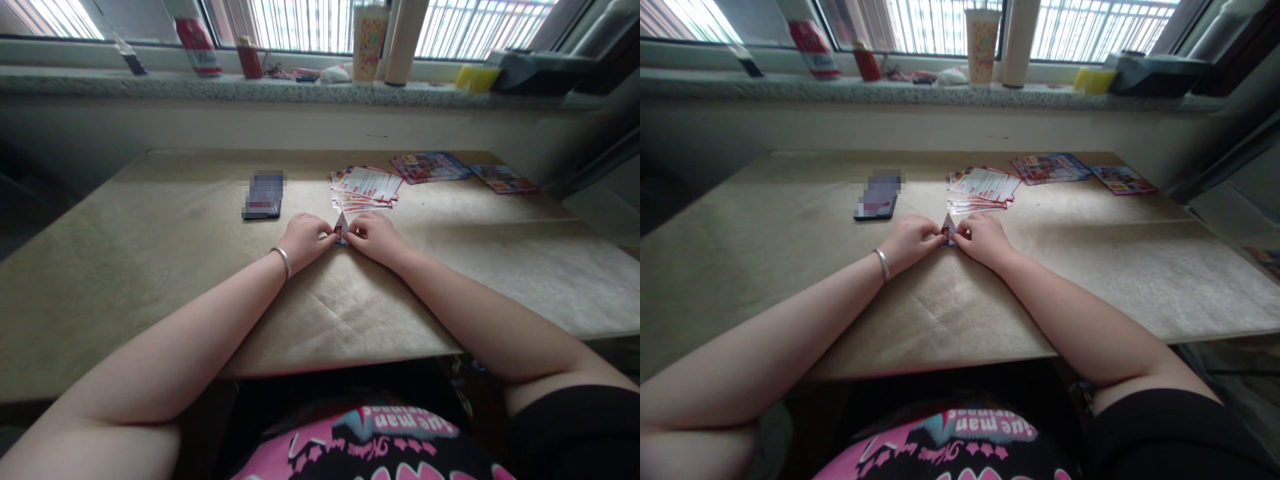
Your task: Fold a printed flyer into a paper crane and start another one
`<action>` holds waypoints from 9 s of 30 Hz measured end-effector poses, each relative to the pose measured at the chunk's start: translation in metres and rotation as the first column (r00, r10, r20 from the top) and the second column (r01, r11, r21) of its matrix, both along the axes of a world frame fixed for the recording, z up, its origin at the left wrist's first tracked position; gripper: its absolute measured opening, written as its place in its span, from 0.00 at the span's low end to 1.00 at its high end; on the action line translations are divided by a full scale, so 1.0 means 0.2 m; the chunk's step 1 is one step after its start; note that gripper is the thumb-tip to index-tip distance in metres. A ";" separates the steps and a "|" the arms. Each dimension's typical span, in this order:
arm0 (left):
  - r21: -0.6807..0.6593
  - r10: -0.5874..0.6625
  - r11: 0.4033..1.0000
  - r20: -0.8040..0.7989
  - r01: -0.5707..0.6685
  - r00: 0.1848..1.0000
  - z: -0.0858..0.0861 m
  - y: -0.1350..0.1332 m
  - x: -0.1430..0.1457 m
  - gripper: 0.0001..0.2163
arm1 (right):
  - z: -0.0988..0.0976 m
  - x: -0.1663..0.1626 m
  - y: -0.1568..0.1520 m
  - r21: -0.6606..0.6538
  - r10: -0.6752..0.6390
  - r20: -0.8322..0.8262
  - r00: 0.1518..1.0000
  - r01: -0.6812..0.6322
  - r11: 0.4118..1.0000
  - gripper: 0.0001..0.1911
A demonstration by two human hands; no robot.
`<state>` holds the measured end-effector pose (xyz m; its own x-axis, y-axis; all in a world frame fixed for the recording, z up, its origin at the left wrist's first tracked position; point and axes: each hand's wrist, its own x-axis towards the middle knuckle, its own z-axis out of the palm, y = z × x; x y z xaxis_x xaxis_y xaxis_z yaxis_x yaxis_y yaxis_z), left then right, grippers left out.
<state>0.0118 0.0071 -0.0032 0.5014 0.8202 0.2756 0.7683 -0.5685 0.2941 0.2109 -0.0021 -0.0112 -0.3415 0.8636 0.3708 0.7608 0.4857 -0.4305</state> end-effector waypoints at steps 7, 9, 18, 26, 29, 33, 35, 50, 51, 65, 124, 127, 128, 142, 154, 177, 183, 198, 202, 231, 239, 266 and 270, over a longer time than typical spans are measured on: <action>-0.049 0.075 0.996 -0.005 -0.075 0.997 0.00 0.00 0.01 0.11 | -0.02 0.00 0.02 -0.059 -0.028 -0.013 1.000 0.027 0.998 0.10; -0.051 0.091 0.995 0.004 -0.091 0.996 0.00 0.00 0.01 0.11 | -0.02 0.00 0.02 -0.066 -0.031 -0.017 0.999 0.030 0.997 0.10; 0.026 0.147 0.989 -0.029 -0.146 0.989 0.01 -0.02 0.01 0.13 | -0.01 -0.05 -0.03 0.021 -0.113 0.021 0.993 0.113 0.993 0.08; 0.067 0.120 0.991 -0.040 -0.117 0.992 0.00 -0.03 0.03 0.12 | 0.01 -0.07 -0.05 0.007 -0.162 0.059 0.985 0.162 0.987 0.09; 0.096 0.078 0.993 -0.027 -0.075 0.997 0.00 -0.05 0.02 0.12 | 0.01 -0.06 -0.04 0.007 -0.163 0.056 0.985 0.163 0.987 0.09; 0.128 0.019 0.992 0.004 -0.020 1.000 0.01 -0.07 0.01 0.10 | 0.00 -0.04 -0.03 0.022 -0.154 0.051 0.987 0.153 0.988 0.08; 0.143 -0.016 0.990 0.002 0.016 1.000 0.01 -0.08 0.00 0.08 | -0.01 -0.04 -0.03 0.045 -0.155 0.036 0.987 0.153 0.987 0.08; 0.238 -0.083 0.967 -0.043 0.091 0.996 0.02 -0.09 -0.01 0.08 | -0.03 -0.01 0.00 0.011 -0.143 -0.007 0.990 0.143 0.990 0.10; 0.237 -0.091 0.967 -0.033 0.096 0.995 0.02 -0.09 -0.01 0.08 | -0.04 -0.01 0.00 0.015 -0.141 -0.011 0.990 0.141 0.990 0.10; 0.034 -0.054 0.998 0.075 0.052 0.996 -0.01 -0.02 -0.01 0.12 | 0.00 -0.02 -0.04 0.037 -0.151 0.032 0.988 0.150 0.988 0.07; 0.127 -0.179 0.975 -0.055 0.185 0.982 -0.02 -0.02 -0.08 0.12 | 0.05 0.05 -0.04 0.145 0.219 0.138 0.966 -0.238 0.960 0.11; 0.194 -0.213 0.955 -0.075 0.223 0.974 -0.01 -0.02 -0.08 0.11 | 0.04 0.07 -0.03 0.122 0.245 0.095 0.965 -0.256 0.959 0.11; 0.214 -0.224 0.947 -0.089 0.238 0.971 -0.01 -0.03 -0.07 0.11 | 0.03 0.07 -0.02 0.117 0.249 0.080 0.965 -0.257 0.959 0.10; 0.281 -0.206 0.921 -0.238 0.270 0.949 0.04 -0.06 -0.05 0.13 | 0.06 0.11 -0.03 0.021 0.354 0.018 0.935 -0.355 0.935 0.07; 0.290 -0.158 0.926 -0.283 0.241 0.946 0.04 -0.09 -0.05 0.12 | 0.06 0.09 -0.04 0.080 0.287 0.169 0.943 -0.304 0.949 0.03; 0.221 -0.083 0.966 -0.215 0.132 0.973 0.00 -0.05 -0.01 0.11 | 0.03 0.05 -0.02 0.055 0.089 0.083 0.993 -0.093 0.994 0.07; 0.163 -0.093 0.979 -0.165 0.120 0.982 -0.01 -0.03 -0.02 0.12 | 0.01 0.05 -0.01 -0.034 0.025 -0.002 1.000 -0.025 0.999 0.05; 0.230 -0.170 0.957 -0.059 0.179 0.984 -0.03 -0.02 -0.04 0.07 | 0.00 0.07 -0.01 0.102 0.240 -0.049 0.970 -0.234 0.967 0.02; 0.228 -0.190 0.953 -0.058 0.198 0.980 -0.01 -0.03 -0.04 0.06 | 0.02 0.05 -0.04 0.054 0.203 -0.092 0.975 -0.199 0.979 0.02; 0.252 -0.179 0.937 -0.242 0.240 0.954 0.03 -0.07 0.01 0.10 | 0.05 0.01 -0.07 0.036 0.177 0.175 0.968 -0.186 0.982 0.04; 0.257 -0.175 0.935 -0.267 0.245 0.948 0.02 -0.05 -0.04 0.11 | 0.04 0.03 -0.06 0.008 0.167 0.154 0.974 -0.171 0.985 0.03; 0.282 -0.298 0.913 -0.036 0.296 0.954 0.03 -0.06 -0.09 0.08 | 0.03 0.05 -0.04 -0.259 0.046 -0.284 0.958 -0.123 0.958 0.07; 0.285 -0.247 0.926 -0.045 0.249 0.968 0.03 -0.06 -0.08 0.10 | 0.00 0.05 -0.02 -0.357 0.032 -0.400 0.916 -0.188 0.915 0.08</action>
